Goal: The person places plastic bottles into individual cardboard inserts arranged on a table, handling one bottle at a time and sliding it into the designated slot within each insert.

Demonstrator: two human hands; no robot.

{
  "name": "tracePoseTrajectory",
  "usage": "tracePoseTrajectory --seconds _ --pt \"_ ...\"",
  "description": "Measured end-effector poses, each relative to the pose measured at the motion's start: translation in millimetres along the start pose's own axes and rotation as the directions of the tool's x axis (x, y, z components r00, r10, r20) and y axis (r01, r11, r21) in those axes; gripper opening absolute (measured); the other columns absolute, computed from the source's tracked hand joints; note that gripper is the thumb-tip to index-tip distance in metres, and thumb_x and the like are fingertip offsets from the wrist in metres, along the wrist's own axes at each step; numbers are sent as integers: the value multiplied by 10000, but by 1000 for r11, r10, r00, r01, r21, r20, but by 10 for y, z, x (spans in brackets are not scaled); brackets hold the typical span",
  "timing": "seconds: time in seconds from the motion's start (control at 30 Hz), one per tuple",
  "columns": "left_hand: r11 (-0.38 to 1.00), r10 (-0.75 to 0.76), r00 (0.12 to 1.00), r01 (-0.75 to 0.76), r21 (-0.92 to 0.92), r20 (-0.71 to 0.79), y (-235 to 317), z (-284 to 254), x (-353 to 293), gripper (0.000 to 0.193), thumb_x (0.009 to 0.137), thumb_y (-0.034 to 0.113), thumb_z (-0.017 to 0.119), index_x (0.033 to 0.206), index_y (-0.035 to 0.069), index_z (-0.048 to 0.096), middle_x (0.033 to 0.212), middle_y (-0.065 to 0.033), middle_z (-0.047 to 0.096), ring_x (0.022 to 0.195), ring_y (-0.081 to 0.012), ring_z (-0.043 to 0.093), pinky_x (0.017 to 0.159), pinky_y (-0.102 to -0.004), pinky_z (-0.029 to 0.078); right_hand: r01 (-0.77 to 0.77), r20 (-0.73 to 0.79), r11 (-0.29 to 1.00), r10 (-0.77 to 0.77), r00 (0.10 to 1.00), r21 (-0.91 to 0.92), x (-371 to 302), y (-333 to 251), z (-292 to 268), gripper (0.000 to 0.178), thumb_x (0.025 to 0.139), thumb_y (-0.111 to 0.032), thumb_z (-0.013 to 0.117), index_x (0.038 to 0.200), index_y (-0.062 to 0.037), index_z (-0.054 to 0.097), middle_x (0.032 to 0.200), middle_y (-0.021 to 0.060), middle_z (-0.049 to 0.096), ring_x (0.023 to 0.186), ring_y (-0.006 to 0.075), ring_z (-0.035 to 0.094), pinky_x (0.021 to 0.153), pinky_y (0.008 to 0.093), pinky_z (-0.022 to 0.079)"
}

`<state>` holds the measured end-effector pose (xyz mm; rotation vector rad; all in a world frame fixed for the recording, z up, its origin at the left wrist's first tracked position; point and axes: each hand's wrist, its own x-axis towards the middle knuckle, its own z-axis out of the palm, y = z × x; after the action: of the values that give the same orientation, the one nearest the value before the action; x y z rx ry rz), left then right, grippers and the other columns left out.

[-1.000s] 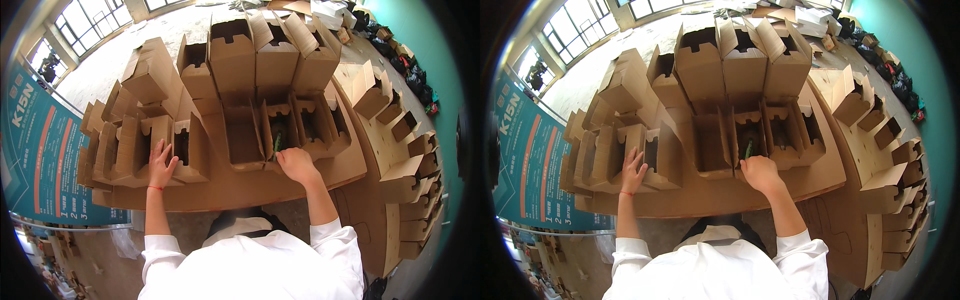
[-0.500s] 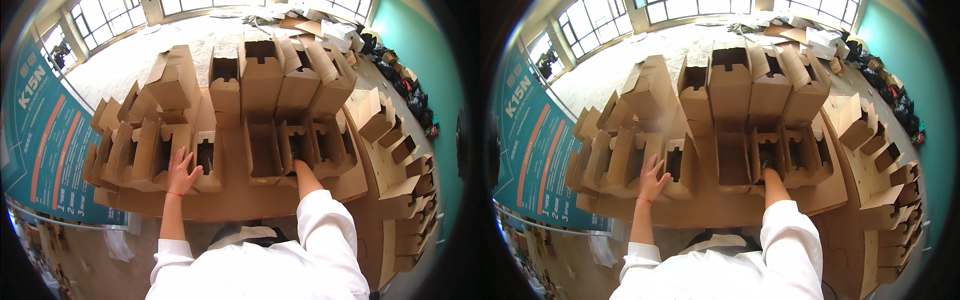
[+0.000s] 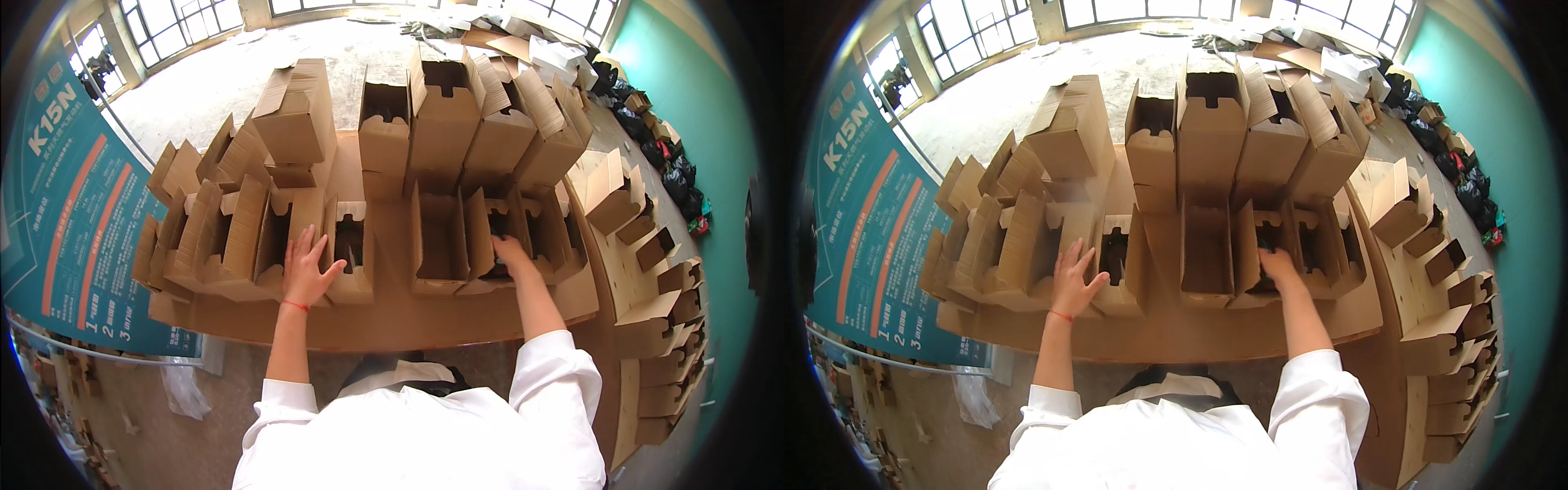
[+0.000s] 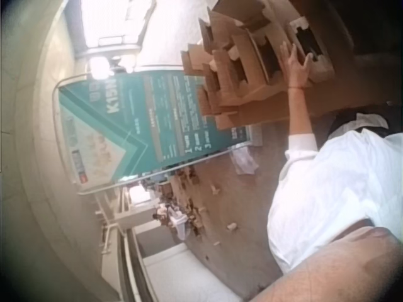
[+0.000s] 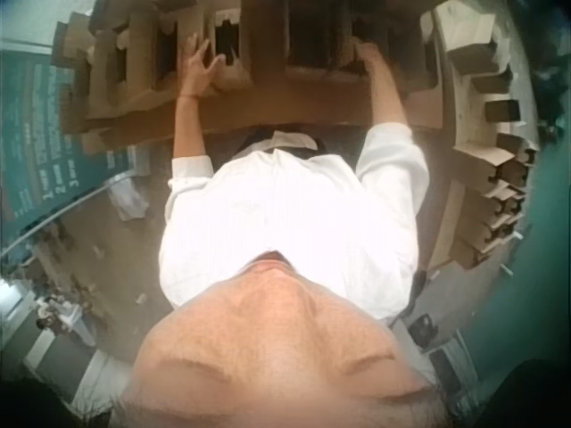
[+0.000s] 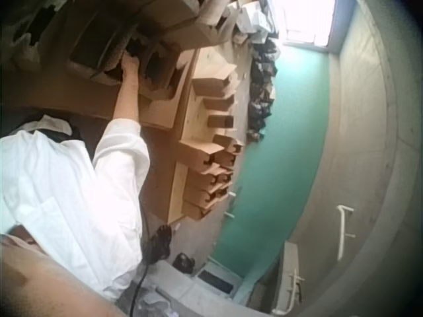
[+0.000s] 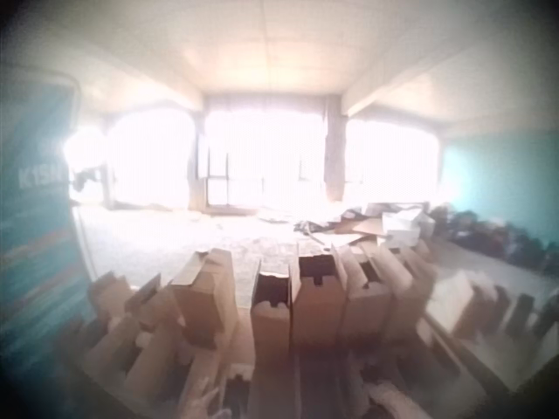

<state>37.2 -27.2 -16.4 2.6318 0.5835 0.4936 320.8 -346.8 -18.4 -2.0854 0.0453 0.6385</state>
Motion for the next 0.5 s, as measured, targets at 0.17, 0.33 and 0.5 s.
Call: tracePoseTrajectory --seconds 0.17,0.33,0.5 --pt "1000 20 999 -21 -22 -35 -53 23 -23 655 845 499 613 1317 53 527 1471 -160 366 1374 -294 313 1153 -480 143 165 -84 985 -168 982 -41 -783 -389 -384 652 807 -258 632 1359 43 458 1129 185 626 919 206 631 769 328 504" --pt "982 148 945 -175 -68 -293 649 -88 87 650 829 394 671 1357 68 476 1299 -159 522 1214 -316 483 1028 -431 364 545 -177 838 -540 823 -26 -1422 -559 -549 608 783 -227 630 1327 17 511 980 103 660 822 126 607 691 259 495" --pt "985 144 989 -146 -92 -29 1406 210 138 681 804 276 686 1387 43 421 888 -144 608 795 -309 614 696 -405 505 594 -81 742 -643 762 -311 -1790 -935 -94 588 733 -257 630 1244 28 570 1008 193 677 873 240 663 809 331 509"
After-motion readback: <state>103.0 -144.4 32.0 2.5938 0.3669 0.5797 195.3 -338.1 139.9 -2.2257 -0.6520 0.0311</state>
